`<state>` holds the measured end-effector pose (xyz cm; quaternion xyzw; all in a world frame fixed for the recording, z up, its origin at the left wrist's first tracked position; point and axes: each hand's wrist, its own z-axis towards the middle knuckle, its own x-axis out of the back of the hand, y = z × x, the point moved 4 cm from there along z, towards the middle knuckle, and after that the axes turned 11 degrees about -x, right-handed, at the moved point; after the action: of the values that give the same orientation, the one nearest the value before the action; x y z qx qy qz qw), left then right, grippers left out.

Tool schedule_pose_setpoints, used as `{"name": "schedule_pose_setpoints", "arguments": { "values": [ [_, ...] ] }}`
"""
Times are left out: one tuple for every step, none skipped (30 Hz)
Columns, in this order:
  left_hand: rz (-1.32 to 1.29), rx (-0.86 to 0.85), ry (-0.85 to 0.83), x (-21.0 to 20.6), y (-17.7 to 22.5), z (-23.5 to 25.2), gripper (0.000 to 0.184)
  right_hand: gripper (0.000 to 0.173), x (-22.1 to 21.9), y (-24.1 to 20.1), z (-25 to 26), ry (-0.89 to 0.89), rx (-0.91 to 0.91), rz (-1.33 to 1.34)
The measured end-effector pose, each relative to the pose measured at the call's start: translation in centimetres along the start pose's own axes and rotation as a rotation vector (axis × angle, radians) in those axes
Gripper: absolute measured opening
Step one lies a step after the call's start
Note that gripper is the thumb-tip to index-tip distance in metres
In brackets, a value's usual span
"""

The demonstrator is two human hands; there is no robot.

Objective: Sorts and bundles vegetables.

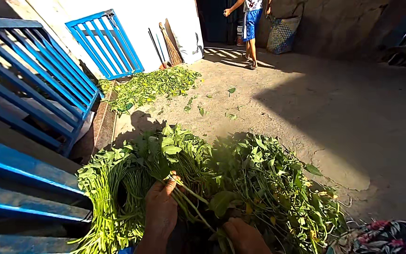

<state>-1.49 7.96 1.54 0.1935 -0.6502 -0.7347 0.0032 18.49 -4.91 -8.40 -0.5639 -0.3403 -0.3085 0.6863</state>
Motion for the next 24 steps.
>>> {"name": "schedule_pose_setpoints", "arguments": {
  "values": [
    [0.013, -0.025, 0.009, 0.3, 0.2, 0.2, 0.010, 0.021, -0.2, 0.9, -0.6, -0.360, -0.179, -0.103],
    [0.035, -0.060, 0.004, 0.3, 0.2, 0.2, 0.009, 0.033, -0.2, 2.0, -0.8, -0.666, -0.345, -0.200],
    [0.060, -0.097, -0.026, 0.3, 0.1, 0.1, 0.009, 0.046, 0.1, 2.8, -0.6, -0.821, -0.444, -0.256],
    [0.085, -0.121, -0.074, 0.1, -0.1, -0.2, 0.010, 0.052, 0.8, 3.1, 0.1, -0.830, -0.459, -0.256],
    [0.120, -0.136, -0.121, -0.3, -0.5, -0.5, 0.010, 0.050, 2.0, 2.7, 1.3, -0.740, -0.421, -0.189],
    [0.160, -0.149, -0.161, -0.7, -0.9, -0.9, 0.010, 0.047, 3.5, 1.8, 2.6, -0.590, -0.360, -0.074],
    [0.191, -0.156, -0.205, -1.1, -1.4, -1.3, 0.012, 0.048, 4.9, 0.7, 3.9, -0.419, -0.311, 0.053],
    [0.212, -0.160, -0.252, -1.4, -1.9, -1.7, 0.013, 0.053, 6.0, -0.5, 5.1, -0.244, -0.270, 0.189],
    [0.230, -0.164, -0.298, -1.8, -2.2, -2.1, 0.014, 0.058, 6.7, -1.6, 6.4, -0.108, -0.242, 0.338],
    [0.243, -0.172, -0.337, -2.0, -2.4, -2.4, 0.013, 0.057, 7.0, -2.6, 7.5, -0.003, -0.227, 0.496],
    [0.249, -0.184, -0.368, -2.2, -2.5, -2.7, 0.013, 0.048, 6.9, -3.2, 8.5, 0.076, -0.208, 0.653],
    [0.237, -0.186, -0.389, -2.4, -2.6, -2.8, 0.011, 0.034, 6.6, -3.6, 9.3, 0.131, -0.180, 0.810],
    [0.220, -0.181, -0.414, -2.4, -2.8, -2.9, 0.010, 0.023, 6.4, -3.7, 10.0, 0.157, -0.164, 0.956],
    [0.212, -0.170, -0.438, -2.4, -2.9, -2.8, 0.011, 0.018, 6.1, -3.6, 10.6, 0.158, -0.177, 1.063],
    [0.205, -0.152, -0.466, -2.3, -3.0, -2.7, 0.011, 0.017, 5.9, -3.4, 11.0, 0.132, -0.209, 1.152],
    [0.199, -0.121, -0.491, -2.2, -3.1, -2.7, 0.013, 0.016, 5.8, -3.4, 11.3, 0.101, -0.246, 1.217],
    [0.189, -0.077, -0.512, -2.1, -3.3, -2.7, 0.015, 0.017, 5.6, -3.3, 11.4, 0.069, -0.279, 1.254],
    [0.176, -0.024, -0.528, -2.0, -3.4, -2.7, 0.016, 0.017, 5.5, -3.3, 11.6, 0.045, -0.297, 1.268],
    [0.158, 0.025, -0.539, -2.1, -3.4, -2.8, 0.019, 0.018, 5.5, -3.3, 11.7, 0.026, -0.302, 1.260],
    [0.141, 0.066, -0.544, -2.1, -3.4, -2.8, 0.022, 0.020, 5.5, -3.4, 11.8, 0.015, -0.300, 1.250],
    [0.123, 0.103, -0.545, -2.2, -3.3, -3.0, 0.024, 0.020, 5.6, -3.5, 11.9, 0.010, -0.297, 1.236],
    [0.109, 0.133, -0.538, -2.3, -3.1, -3.1, 0.026, 0.021, 5.8, -3.7, 11.9, 0.010, -0.293, 1.223],
    [0.096, 0.155, -0.527, -2.4, -2.9, -3.2, 0.027, 0.022, 6.0, -3.8, 11.8, 0.007, -0.289, 1.209],
    [0.083, 0.168, -0.518, -2.4, -2.7, -3.3, 0.029, 0.021, 6.2, -3.9, 11.8, 0.001, -0.291, 1.201]
  ]
}}
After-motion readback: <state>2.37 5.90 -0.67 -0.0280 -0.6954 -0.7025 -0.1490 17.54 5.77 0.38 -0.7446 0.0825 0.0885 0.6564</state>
